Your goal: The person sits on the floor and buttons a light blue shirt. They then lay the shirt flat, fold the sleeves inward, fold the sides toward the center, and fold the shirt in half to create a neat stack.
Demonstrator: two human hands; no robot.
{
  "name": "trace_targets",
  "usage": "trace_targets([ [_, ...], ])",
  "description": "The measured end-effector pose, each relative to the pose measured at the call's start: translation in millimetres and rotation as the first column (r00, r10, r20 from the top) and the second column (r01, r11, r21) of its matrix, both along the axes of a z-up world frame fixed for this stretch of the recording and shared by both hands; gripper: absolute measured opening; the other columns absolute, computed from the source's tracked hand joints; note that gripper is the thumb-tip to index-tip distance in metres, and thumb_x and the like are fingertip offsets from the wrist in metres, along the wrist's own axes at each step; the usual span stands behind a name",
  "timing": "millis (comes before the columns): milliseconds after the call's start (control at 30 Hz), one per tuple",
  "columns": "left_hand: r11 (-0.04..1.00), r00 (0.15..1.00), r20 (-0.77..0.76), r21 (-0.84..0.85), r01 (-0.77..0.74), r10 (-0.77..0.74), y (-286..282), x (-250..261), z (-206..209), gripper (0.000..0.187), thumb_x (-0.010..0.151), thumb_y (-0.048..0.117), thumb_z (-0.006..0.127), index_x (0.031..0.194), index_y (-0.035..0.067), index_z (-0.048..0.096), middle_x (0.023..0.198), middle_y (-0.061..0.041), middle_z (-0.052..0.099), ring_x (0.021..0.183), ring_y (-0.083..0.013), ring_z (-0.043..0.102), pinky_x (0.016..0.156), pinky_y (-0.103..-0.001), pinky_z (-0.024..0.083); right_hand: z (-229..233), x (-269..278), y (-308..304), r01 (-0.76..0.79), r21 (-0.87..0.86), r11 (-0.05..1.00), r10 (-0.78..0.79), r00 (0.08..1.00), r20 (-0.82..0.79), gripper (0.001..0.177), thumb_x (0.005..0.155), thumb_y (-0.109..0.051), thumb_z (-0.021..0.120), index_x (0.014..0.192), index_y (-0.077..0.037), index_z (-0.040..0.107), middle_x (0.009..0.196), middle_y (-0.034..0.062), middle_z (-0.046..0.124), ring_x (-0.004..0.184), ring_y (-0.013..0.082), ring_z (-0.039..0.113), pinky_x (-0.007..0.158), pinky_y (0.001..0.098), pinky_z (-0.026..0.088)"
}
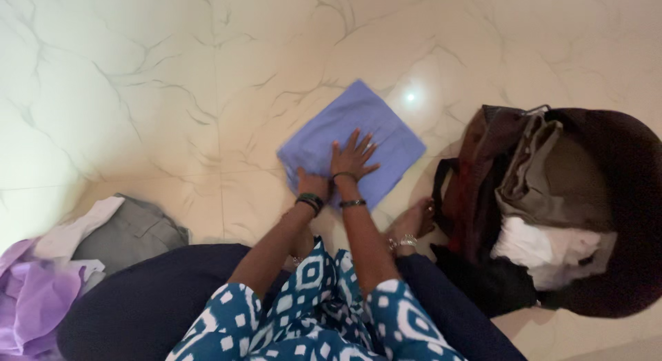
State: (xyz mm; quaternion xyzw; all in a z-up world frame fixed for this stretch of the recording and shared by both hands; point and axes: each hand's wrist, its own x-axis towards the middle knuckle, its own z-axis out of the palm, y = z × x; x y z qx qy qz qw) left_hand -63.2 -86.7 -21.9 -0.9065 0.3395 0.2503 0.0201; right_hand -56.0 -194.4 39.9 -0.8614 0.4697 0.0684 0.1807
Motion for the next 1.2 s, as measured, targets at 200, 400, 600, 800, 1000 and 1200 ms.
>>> trace_targets([
  [200, 0.929, 0.910, -0.412, -0.352, -0.116, -0.042, 16, -53, 13, 0.035, 0.091, 0.040, 0.059, 0.104, 0.016, 0.082, 0.102, -0.012, 0.075, 0.098, -0.0330, 0.071, 0.095, -0.049, 0.052, -22, -94, -9, -0.271, -0.117, 0.955, 0.293, 0.924, 0.247, 0.071, 0.106, -0.051, 0.038, 0.168, -0.021, 0.020, 0.177, 0.0074, 0.018, 0.163, 0.0265, 0.015, 0.129, 0.0558, 0.014],
  [400, 0.549, 0.999, -0.012, -0.835, -0.031, 0.039, 28, -47, 28, 0.036, 0.099, 0.032, 0.047, 0.118, 0.016, 0.072, 0.118, -0.010, 0.073, 0.116, -0.0308, 0.066, 0.105, -0.044, 0.048, -25, -132, -10, -0.084, -0.207, 0.975, 0.138, 0.956, 0.259, 0.083, 0.101, -0.054, 0.046, 0.161, -0.006, 0.016, 0.168, 0.0146, 0.018, 0.156, 0.0299, 0.015, 0.125, 0.0454, 0.010],
  [600, 0.765, 0.950, 0.168, -0.564, 0.311, -0.263, -18, -65, 41, 0.060, 0.099, 0.039, 0.054, 0.154, 0.020, 0.041, 0.158, -0.013, 0.039, 0.146, -0.0315, 0.033, 0.117, -0.058, 0.019, -50, -134, -16, -0.176, -0.357, 0.917, 0.211, 0.976, 0.061, 0.073, 0.103, -0.045, 0.036, 0.164, -0.009, 0.017, 0.171, 0.0086, 0.020, 0.157, 0.0250, 0.016, 0.125, 0.0455, 0.009],
  [800, 0.834, 0.985, 0.145, -0.528, 0.160, -0.097, -4, -23, 25, 0.068, 0.101, 0.042, 0.053, 0.162, 0.019, 0.030, 0.169, -0.012, 0.026, 0.153, -0.0336, 0.025, 0.125, -0.051, 0.017, -59, -142, -14, -0.148, -0.254, 0.956, 0.234, 0.905, 0.356, 0.067, 0.107, -0.044, 0.036, 0.161, -0.006, 0.030, 0.168, 0.0140, 0.030, 0.157, 0.0298, 0.023, 0.127, 0.0506, 0.012],
  [1000, 0.800, 0.963, 0.226, -0.600, 0.020, 0.145, -8, -6, 9, 0.072, 0.101, 0.044, 0.053, 0.162, 0.015, 0.030, 0.169, -0.012, 0.027, 0.155, -0.0325, 0.024, 0.127, -0.050, 0.020, -53, -115, -29, -0.284, -0.272, 0.919, 0.371, 0.855, 0.362, 0.066, 0.106, -0.043, 0.039, 0.160, -0.006, 0.034, 0.166, 0.0136, 0.036, 0.155, 0.0300, 0.028, 0.126, 0.0521, 0.014],
  [1200, 0.869, 0.951, 0.130, -0.456, -0.193, 0.280, -22, 34, 19, 0.087, 0.095, 0.060, 0.051, 0.162, 0.013, 0.026, 0.169, -0.009, 0.023, 0.157, -0.0250, 0.018, 0.124, -0.059, 0.013, -54, -94, -55, -0.424, -0.257, 0.868, 0.483, 0.840, 0.247, 0.068, 0.104, -0.043, 0.039, 0.161, -0.006, 0.031, 0.167, 0.0114, 0.033, 0.155, 0.0265, 0.026, 0.126, 0.0490, 0.013],
])
